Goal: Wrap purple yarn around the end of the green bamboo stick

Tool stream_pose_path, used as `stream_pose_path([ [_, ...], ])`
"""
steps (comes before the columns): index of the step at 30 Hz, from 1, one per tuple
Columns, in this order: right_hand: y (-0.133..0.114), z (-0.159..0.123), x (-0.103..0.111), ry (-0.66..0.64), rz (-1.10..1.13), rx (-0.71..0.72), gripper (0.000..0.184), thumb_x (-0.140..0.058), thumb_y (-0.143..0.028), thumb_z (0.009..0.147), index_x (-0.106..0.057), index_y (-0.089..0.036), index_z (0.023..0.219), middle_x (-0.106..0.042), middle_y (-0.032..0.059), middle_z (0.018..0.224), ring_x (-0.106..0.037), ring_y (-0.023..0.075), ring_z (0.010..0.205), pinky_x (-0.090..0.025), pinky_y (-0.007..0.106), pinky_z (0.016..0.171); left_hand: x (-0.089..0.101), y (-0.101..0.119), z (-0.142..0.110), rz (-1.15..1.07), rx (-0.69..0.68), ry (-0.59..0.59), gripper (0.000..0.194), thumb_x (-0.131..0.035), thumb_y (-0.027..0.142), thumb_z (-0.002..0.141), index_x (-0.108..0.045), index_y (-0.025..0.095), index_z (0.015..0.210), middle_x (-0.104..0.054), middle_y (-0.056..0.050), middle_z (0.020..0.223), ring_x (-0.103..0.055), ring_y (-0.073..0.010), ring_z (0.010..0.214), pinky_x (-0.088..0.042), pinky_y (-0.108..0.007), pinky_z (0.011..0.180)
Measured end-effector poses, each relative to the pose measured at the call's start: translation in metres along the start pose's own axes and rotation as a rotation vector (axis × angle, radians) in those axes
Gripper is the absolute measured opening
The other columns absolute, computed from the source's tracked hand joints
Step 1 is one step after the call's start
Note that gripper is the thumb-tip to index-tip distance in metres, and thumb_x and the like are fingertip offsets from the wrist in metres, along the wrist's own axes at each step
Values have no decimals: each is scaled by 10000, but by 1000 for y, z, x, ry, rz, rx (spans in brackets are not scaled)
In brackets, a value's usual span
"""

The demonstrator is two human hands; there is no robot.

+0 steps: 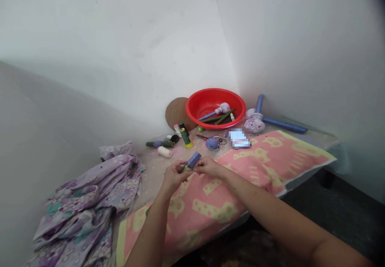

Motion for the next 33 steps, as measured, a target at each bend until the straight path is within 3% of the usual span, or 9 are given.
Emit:
stream_pose_path([
  [6,10,3,-1,29,-149,154,175,-550,-262,635,-651,-121,655,-564,13,582,-471,84,481,-385,188,452,3,-3,3,34,15,14,417,-631,221,545,-509,100,926,-529,48,506,-454,-57,371,-384,-172,380],
  [14,2,-3,-3,54,-524,350,169,-490,-140,678,-656,-131,645,-573,14,545,-504,95,520,-371,173,490,2,-7,3,179,-21,42,367,-614,239,563,-539,122,902,-545,42,519,-471,-66,386,-386,-172,393],
  [24,18,1,-3,8,-636,313,167,-506,-156,683,-667,-146,728,-633,16,637,-555,105,579,-376,165,515,2,-12,-5,678,-44,104,261,-546,260,648,-572,193,899,-594,12,598,-530,-98,512,-314,-173,472],
  [33,4,-3,-3,67,-870,291,155,-519,-172,699,-664,-176,754,-647,21,691,-561,115,650,-371,176,577,-11,0,-11,1022,19,97,237,-473,384,716,-568,252,888,-631,-18,750,-561,-148,695,-284,-196,510],
])
Point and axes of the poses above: each hand's wrist, its own z-axis towards the middle knuckle, its own x-axis out of the back of the hand, y = z × x, the point moved 2 cm from there along z, towards the middle knuckle
